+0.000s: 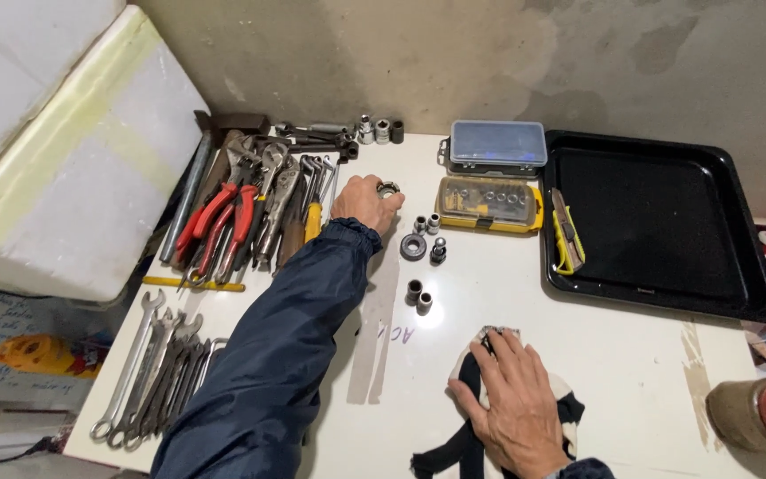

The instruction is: The person sits at a low table and wipes small metal parts with a cloth. They pick up each part, wipe it thoroughly, and place it back on the table among other tools.

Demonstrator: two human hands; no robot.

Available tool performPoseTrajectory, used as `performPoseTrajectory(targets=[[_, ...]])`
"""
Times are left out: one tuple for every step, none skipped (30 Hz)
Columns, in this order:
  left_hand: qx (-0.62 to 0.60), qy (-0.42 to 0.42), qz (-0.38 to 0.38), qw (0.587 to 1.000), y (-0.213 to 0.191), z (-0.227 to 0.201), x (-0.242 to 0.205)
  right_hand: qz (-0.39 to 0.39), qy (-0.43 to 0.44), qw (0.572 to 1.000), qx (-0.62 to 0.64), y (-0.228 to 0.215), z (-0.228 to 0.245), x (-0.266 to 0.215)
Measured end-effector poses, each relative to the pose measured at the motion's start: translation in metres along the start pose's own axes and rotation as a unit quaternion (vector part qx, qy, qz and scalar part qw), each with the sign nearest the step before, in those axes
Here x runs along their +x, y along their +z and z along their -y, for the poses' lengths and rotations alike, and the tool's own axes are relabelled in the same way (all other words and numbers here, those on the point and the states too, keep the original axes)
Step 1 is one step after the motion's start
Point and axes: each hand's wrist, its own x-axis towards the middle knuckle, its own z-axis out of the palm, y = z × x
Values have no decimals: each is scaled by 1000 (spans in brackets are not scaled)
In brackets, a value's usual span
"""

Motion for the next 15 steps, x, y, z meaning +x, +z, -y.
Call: performPoseTrajectory(targets=[[-1,1,1,1000,0,-3,5,0,1,1000,-2,1,-1,0],[8,-7,13,1000,1,-4,9,8,4,1000,-1,2,-2,0],[16,-16,25,999,1,-6,13,15,7,1000,0,2,-2,-1],[16,-15,26,999,6,-6,19,16,8,1000,-1,6,-4,-2],[15,-10,23,1000,10,-5,25,10,9,1000,-3,9,-5,-3],[15,-6,21,1000,15,-4,30,5,11,1000,-6,12,-6,-4],[14,-5,22,1000,18,-5,33,6,11,1000,-7,12,-6,-4],[18,3,26,999,21,-6,37,-1,11,1000,-8,12,-6,-3],[22,11,30,999,24,-7,40,-7,11,1000,-9,12,-5,-3],[21,11,31,999,27,-8,43,-7,11,1000,-11,13,-6,-3],[26,22,30,999,30,-9,46,-17,7,1000,-13,15,-7,-4],[31,32,28,999,33,-10,49,-28,2,1000,-14,17,-8,-4],[29,33,28,999,36,-12,52,-28,2,1000,-15,15,-8,-3],[36,41,31,998,38,-14,54,-6,14,1000,-13,14,-7,-3],[42,49,33,997,40,-15,57,16,27,999,-11,12,-7,-2]])
